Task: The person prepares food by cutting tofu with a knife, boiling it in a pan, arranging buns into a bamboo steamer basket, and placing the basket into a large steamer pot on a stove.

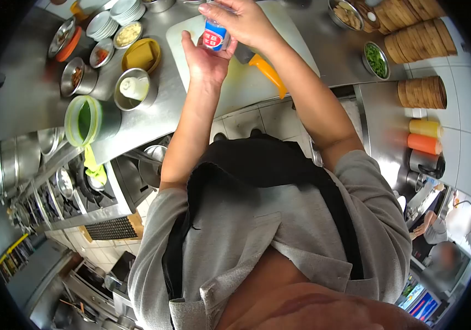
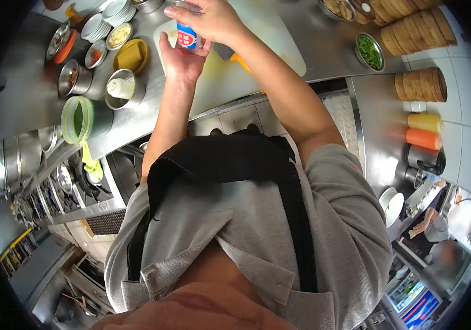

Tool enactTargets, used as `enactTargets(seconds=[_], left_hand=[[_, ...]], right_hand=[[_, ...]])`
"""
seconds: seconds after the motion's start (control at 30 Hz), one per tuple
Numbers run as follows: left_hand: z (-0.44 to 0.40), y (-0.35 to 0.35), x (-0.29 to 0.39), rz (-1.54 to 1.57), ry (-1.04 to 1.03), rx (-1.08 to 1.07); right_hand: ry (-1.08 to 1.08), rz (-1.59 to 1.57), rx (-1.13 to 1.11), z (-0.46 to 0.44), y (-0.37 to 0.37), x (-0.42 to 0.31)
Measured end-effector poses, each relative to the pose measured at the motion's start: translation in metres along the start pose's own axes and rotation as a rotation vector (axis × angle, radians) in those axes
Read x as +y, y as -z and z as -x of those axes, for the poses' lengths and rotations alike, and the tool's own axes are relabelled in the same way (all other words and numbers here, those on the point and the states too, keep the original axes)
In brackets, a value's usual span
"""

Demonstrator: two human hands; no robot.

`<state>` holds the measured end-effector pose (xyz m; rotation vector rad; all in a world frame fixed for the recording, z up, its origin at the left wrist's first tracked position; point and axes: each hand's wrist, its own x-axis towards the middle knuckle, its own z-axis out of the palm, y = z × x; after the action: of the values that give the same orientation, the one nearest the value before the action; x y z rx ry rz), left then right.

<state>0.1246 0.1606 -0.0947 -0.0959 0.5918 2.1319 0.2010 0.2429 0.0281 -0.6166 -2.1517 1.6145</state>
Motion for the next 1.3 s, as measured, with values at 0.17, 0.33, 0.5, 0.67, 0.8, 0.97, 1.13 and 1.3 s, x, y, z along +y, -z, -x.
enactTargets(seconds=[0.17, 0.33, 0.5, 0.67, 0.8, 0.97, 1.13, 1.3], left_hand=[[0.007, 0.001, 0.007, 0.012, -0.01, 0.056], [0.006, 0.013, 0.009, -0.072, 0.011, 0.084], [0.011, 0.02, 0.008, -0.139, 0.046, 0.081], [0.017, 0.034, 0.002, -0.206, 0.077, 0.08], [0.016, 0.044, 0.0, -0.263, 0.127, 0.117], [0.014, 0.053, 0.0, -0.273, 0.16, 0.129], [0.017, 0.065, 0.011, -0.293, 0.158, 0.127], [0.035, 0.072, 0.028, -0.369, 0.134, 0.192]], right_hand=[[0.015, -0.06, 0.025, -0.014, -0.016, 0.016], [0.202, -0.083, 0.046, -0.031, -0.015, 0.034], [-0.005, -0.224, 0.09, -0.024, 0.001, 0.025], [-0.138, -0.406, 0.239, -0.05, 0.032, 0.086], [-0.213, -0.639, 0.239, -0.071, 0.061, 0.146], [-0.425, 0.134, 0.375, -0.073, 0.102, 0.179], [-0.292, 0.535, 0.01, -0.01, 0.113, 0.176], [-0.1, 0.788, -0.211, 0.039, 0.056, 0.164]])
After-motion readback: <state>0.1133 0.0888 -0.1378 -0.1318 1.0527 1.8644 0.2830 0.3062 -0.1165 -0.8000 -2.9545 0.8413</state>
